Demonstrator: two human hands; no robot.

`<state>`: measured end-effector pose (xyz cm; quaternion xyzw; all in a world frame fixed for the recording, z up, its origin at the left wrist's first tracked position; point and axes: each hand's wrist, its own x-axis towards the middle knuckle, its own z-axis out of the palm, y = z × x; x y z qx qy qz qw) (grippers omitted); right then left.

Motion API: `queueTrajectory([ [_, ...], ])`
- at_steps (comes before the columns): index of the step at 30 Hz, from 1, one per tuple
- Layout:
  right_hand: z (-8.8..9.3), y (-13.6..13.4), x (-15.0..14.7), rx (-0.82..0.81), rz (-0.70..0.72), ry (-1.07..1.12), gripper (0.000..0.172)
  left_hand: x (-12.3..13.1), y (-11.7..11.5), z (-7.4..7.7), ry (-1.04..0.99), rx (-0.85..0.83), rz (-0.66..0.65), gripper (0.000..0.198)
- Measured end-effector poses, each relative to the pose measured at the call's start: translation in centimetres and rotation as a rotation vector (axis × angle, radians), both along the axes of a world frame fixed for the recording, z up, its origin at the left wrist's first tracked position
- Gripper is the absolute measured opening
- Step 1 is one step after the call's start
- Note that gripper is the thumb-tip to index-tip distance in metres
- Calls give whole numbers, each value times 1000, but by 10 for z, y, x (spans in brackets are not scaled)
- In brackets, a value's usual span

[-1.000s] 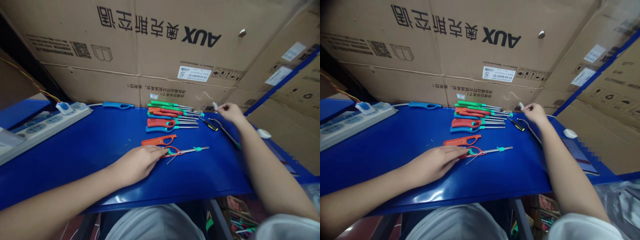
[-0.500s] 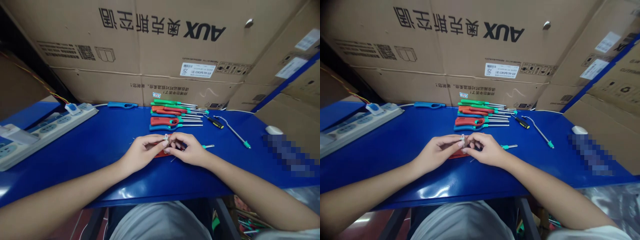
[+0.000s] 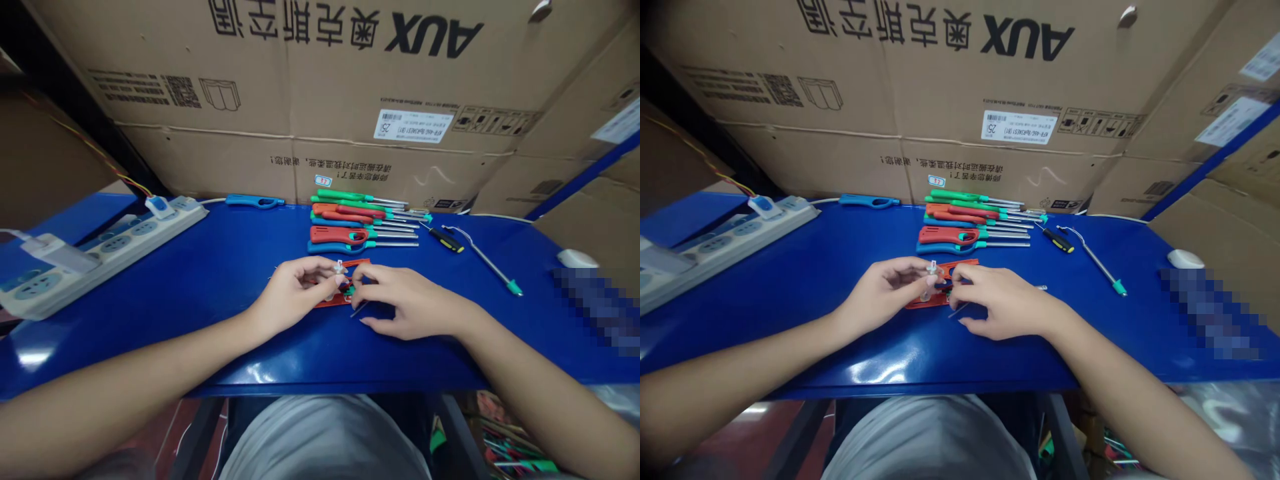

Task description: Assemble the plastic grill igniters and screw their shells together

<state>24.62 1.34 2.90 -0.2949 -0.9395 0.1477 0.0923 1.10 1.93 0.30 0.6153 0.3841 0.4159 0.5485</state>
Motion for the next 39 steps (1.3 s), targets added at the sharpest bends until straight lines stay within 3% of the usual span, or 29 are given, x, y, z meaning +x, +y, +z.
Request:
queueTrajectory([
  [3, -3, 1, 0, -3, -6, -56, 11, 0, 1, 1, 6, -25, -25, 32],
  [11, -13, 13, -1, -310, -61, 243, 6, -2, 7, -2, 114, -158, -107, 35],
  [18, -30, 26, -1, -863, -229, 474, 31, -3, 10, -3, 194, -121, -100, 35],
  [22, -36, 30, -2, -867, -244, 566, 37, -5, 10, -5, 268, -98, -85, 32],
  [33, -37, 32, -3, -786, -128, 658, 21, -2, 6, -4, 366, 2, -61, 26],
  [39, -37, 32, -5, -821, -184, 668, 20, -2, 5, -4, 378, 7, -62, 24],
])
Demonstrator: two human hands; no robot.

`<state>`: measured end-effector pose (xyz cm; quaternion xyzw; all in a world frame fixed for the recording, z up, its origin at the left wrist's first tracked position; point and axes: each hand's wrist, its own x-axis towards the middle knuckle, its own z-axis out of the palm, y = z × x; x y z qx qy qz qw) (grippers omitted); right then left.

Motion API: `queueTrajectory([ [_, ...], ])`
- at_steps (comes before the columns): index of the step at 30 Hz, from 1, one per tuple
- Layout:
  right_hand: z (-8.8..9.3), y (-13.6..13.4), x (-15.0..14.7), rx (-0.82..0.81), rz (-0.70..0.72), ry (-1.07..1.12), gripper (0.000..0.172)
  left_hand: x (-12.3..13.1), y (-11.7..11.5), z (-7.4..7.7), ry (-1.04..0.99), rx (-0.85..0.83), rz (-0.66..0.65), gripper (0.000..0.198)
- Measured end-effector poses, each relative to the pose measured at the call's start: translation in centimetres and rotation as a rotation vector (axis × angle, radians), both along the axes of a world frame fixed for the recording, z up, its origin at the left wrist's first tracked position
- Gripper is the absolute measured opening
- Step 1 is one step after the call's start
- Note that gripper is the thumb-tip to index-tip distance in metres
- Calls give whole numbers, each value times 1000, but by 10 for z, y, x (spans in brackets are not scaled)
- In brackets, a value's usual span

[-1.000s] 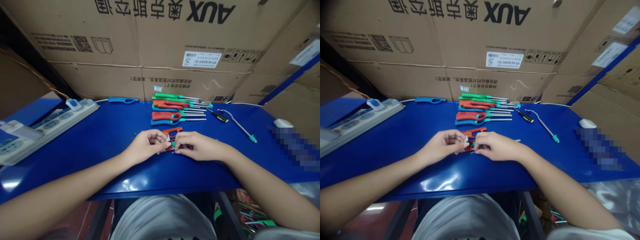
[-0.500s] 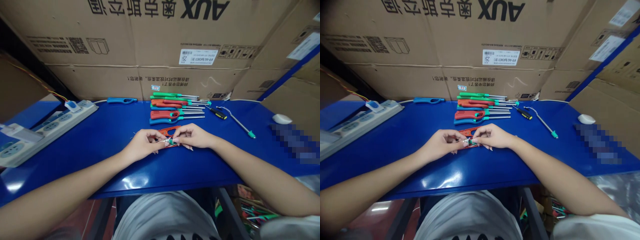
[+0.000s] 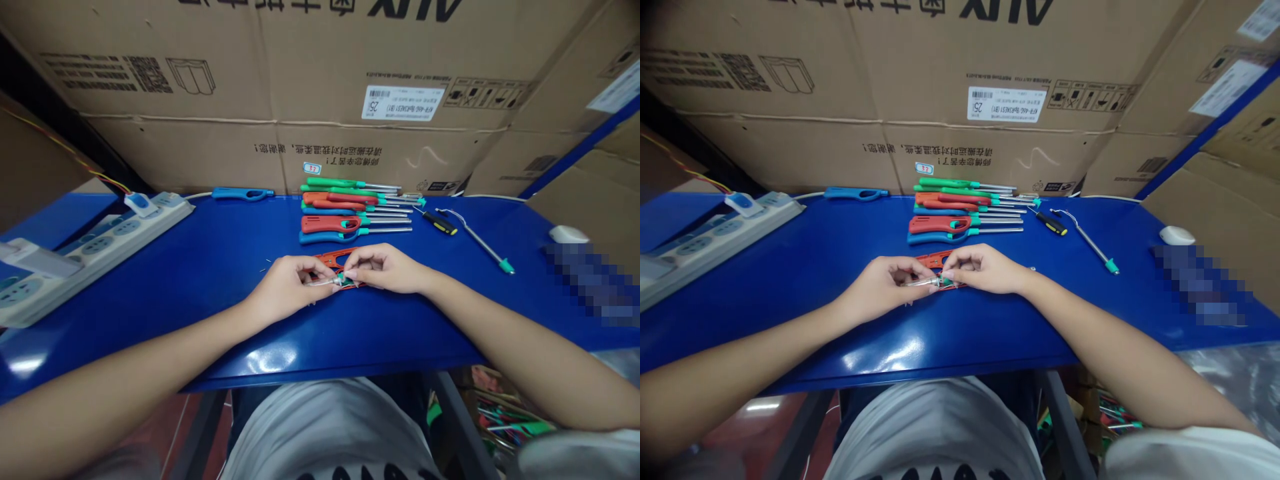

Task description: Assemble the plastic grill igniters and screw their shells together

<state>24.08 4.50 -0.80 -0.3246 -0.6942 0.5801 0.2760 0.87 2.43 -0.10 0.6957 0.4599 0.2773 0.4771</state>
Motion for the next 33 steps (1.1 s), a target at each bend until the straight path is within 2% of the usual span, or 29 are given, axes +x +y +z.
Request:
queueTrajectory([
  [14, 3, 0, 1, -1, -28, -51, 27, 2, 4, 4, -118, -154, 60, 29],
  [21, -1, 1, 2, -1, -20, -49, 30, 0, 5, 2, -122, -150, 42, 30],
  [33, 5, -3, 1, 16, -34, -95, 32, -1, 4, -2, -141, -126, 28, 27],
])
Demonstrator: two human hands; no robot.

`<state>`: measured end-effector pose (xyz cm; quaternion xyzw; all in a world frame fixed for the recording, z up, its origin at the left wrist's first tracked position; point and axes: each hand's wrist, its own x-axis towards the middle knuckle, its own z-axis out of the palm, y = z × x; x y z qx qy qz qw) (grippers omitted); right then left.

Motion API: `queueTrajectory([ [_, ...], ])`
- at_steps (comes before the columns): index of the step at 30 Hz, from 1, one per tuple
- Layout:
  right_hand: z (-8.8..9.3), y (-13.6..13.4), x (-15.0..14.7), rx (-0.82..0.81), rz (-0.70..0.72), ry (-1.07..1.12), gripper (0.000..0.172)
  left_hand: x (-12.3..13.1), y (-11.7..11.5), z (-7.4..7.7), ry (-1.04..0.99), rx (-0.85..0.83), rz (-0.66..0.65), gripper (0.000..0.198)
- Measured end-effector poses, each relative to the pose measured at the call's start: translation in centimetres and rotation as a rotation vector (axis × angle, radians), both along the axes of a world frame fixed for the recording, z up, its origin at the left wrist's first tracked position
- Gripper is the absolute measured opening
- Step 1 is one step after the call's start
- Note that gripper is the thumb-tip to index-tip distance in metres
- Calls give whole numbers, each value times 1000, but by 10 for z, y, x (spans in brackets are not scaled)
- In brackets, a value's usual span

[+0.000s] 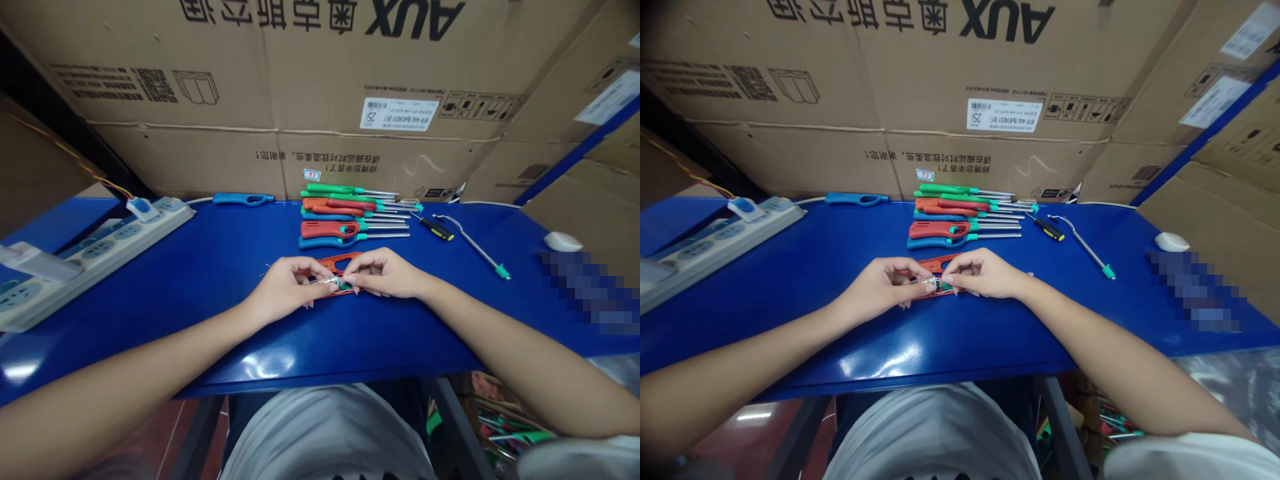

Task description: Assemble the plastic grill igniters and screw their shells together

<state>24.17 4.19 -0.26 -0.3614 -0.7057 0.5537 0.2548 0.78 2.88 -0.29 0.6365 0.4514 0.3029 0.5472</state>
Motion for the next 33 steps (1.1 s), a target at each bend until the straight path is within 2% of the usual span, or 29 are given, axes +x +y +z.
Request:
queueTrajectory([
  [9, -1, 0, -2, 15, -30, -12, 34, 2, 0, 2, -6, -14, -2, 23],
  [14, -4, 1, 0, 22, -2, 24, 32, 1, 0, 1, -10, -6, 20, 25],
  [22, 0, -1, -2, 29, -15, -29, 34, 1, -3, 3, 26, 13, 4, 23],
  [33, -8, 1, 0, 19, -29, 22, 35, 1, -3, 3, 38, 22, 8, 26],
])
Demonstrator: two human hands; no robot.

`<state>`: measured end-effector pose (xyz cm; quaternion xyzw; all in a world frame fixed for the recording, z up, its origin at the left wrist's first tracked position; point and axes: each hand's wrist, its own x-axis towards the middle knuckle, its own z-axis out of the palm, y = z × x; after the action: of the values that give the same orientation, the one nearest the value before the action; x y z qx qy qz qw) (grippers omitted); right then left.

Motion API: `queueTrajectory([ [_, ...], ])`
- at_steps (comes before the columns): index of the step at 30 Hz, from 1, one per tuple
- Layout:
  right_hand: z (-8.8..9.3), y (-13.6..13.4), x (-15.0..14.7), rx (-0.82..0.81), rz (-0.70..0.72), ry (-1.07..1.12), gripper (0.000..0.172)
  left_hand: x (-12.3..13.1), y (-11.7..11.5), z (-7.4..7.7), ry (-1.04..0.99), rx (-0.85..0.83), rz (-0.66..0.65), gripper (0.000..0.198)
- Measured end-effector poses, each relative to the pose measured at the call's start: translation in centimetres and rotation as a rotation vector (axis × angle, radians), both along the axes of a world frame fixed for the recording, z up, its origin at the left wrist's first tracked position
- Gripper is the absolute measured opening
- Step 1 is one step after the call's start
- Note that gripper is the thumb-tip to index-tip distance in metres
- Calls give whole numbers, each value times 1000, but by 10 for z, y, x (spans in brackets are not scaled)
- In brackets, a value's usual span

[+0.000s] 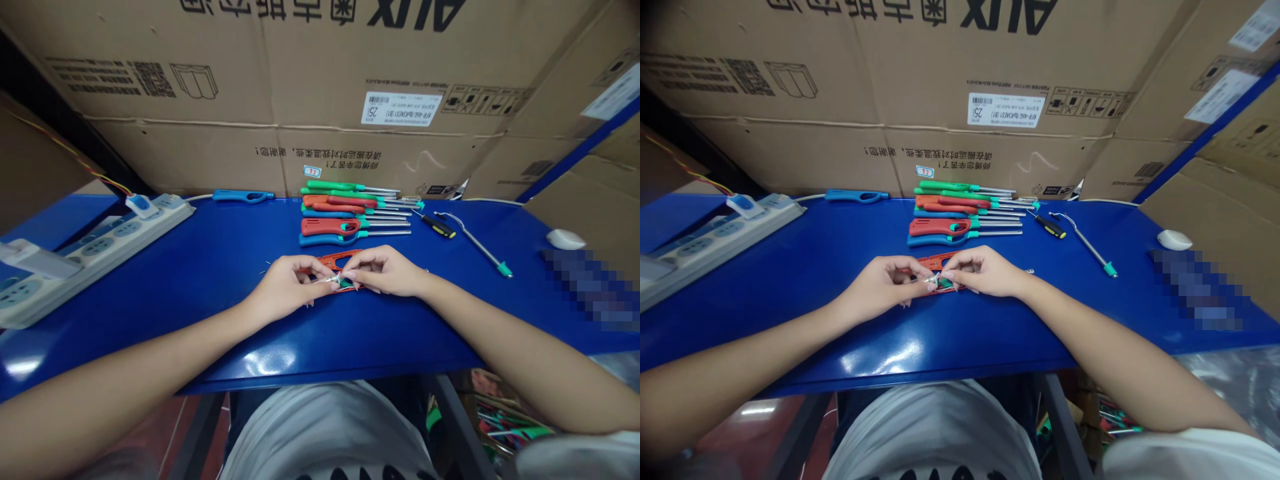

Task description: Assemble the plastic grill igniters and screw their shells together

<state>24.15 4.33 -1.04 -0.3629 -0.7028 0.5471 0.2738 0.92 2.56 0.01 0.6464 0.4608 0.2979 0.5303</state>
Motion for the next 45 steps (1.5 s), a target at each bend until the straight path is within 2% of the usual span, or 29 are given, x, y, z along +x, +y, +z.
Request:
queueTrajectory([
  [14, -2, -1, -2, 76, 27, 2, 33, 2, -1, 0, 31, 25, 12, 20],
  [27, -2, -5, -7, 108, 11, -19, 31, 6, -4, -4, 41, 20, 53, 31],
  [35, -5, 0, -5, -11, -32, 41, 39, 2, 0, -3, 18, 30, 21, 28],
  [45, -1, -2, -9, 35, -54, 67, 40, 8, -5, -3, 2, 37, 68, 29],
])
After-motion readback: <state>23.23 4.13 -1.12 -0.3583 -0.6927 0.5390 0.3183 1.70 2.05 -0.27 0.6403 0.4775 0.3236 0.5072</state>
